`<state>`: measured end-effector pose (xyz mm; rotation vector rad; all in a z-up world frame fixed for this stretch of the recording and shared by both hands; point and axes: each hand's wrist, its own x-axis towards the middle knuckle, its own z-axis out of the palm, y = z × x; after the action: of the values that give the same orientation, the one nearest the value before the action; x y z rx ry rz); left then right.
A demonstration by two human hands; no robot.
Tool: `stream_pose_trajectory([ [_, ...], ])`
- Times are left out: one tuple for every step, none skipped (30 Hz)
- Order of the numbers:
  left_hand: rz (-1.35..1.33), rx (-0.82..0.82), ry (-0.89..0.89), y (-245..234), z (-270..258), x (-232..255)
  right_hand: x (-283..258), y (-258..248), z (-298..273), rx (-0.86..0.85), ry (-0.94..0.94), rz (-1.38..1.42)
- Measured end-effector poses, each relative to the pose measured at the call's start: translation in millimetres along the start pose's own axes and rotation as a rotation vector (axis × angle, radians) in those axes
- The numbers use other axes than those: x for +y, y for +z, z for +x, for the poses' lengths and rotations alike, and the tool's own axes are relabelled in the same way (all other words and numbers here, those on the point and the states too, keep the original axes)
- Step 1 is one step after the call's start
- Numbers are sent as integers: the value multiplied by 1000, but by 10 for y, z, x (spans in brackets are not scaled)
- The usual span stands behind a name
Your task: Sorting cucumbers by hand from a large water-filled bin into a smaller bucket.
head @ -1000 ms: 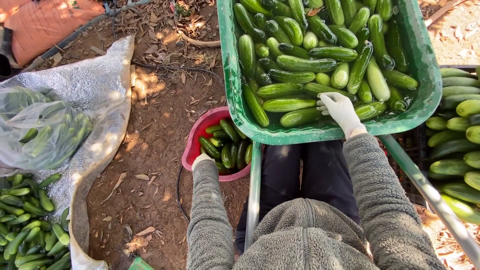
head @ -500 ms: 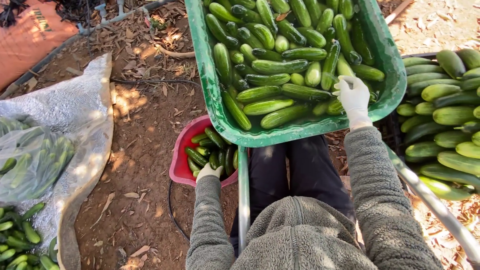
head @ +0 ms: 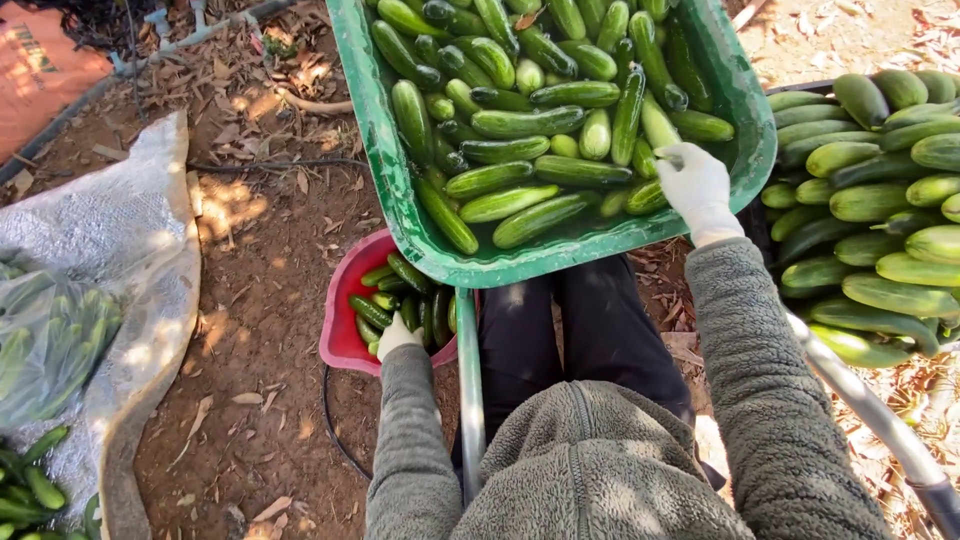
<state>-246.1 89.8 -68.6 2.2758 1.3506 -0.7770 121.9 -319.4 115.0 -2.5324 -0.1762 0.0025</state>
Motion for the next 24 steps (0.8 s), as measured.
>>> stream_pose_trajectory([
  [-2, -4, -13, -11, -43, 57, 10, 91, 18, -13, -5, 0],
  [-33, 14, -29, -28, -83, 104, 11, 185, 28, -72, -74, -12],
  [-72, 42, -55, -82, -109, 122, -54, 317, 80, -134, -158, -17],
  [-82, 48, -77, -138, -113, 172, -77, 382, 101, -149, -177, -9],
  [-130, 27, -83, -157, -146, 178, -110, 473, 113, -111, -324, -175],
  [-178, 7, -88, -180, -168, 182, -146, 570, 127, -67, -474, -337],
  [-188, 10, -117, -82, -91, 108, -159, 626, 135, -85, -497, -326],
  [-214, 17, -129, 15, -17, 33, -171, 680, 147, -112, -507, -490],
  [-242, 25, -129, 105, 89, 24, -169, 692, 194, -125, -513, -660],
  [-255, 29, -147, 183, 207, -6, -219, 726, 218, -131, -535, -656],
  [-286, 38, -132, 262, 333, -7, -242, 736, 240, -145, -514, -738],
  [-318, 47, -117, 341, 459, -2, -263, 743, 268, -159, -493, -821],
  [-323, 49, -126, 382, 480, -15, -283, 757, 293, -162, -503, -819],
  [-358, 50, -144, 424, 500, -22, -301, 770, 322, -188, -493, -872],
  [-388, 51, -158, 454, 531, -28, -304, 781, 336, -212, -477, -925],
  [-388, 53, -163, 433, 493, -19, -460, 702, 303, -215, -481, -921],
  [-451, 63, -214, 430, 451, 3, -593, 608, 261, -319, -410, -930],
  [-513, 72, -266, 428, 410, 26, -726, 516, 220, -421, -336, -935],
  [-514, 70, -267, 410, 352, 55, -749, 496, 207, -423, -337, -938],
  [-523, 103, -262, 392, 293, 85, -772, 475, 194, -447, -322, -873],
  [-533, 138, -254, 372, 242, 131, -793, 447, 192, -467, -306, -809],
  [-535, 135, -254, 274, 157, 151, -877, 390, 159, -467, -307, -812],
  [-456, 101, -243, 177, 69, 179, -951, 322, 122, -544, -235, -726],
  [-376, 67, -232, 82, -25, 214, -1020, 247, 88, -619, -163, -638],
])
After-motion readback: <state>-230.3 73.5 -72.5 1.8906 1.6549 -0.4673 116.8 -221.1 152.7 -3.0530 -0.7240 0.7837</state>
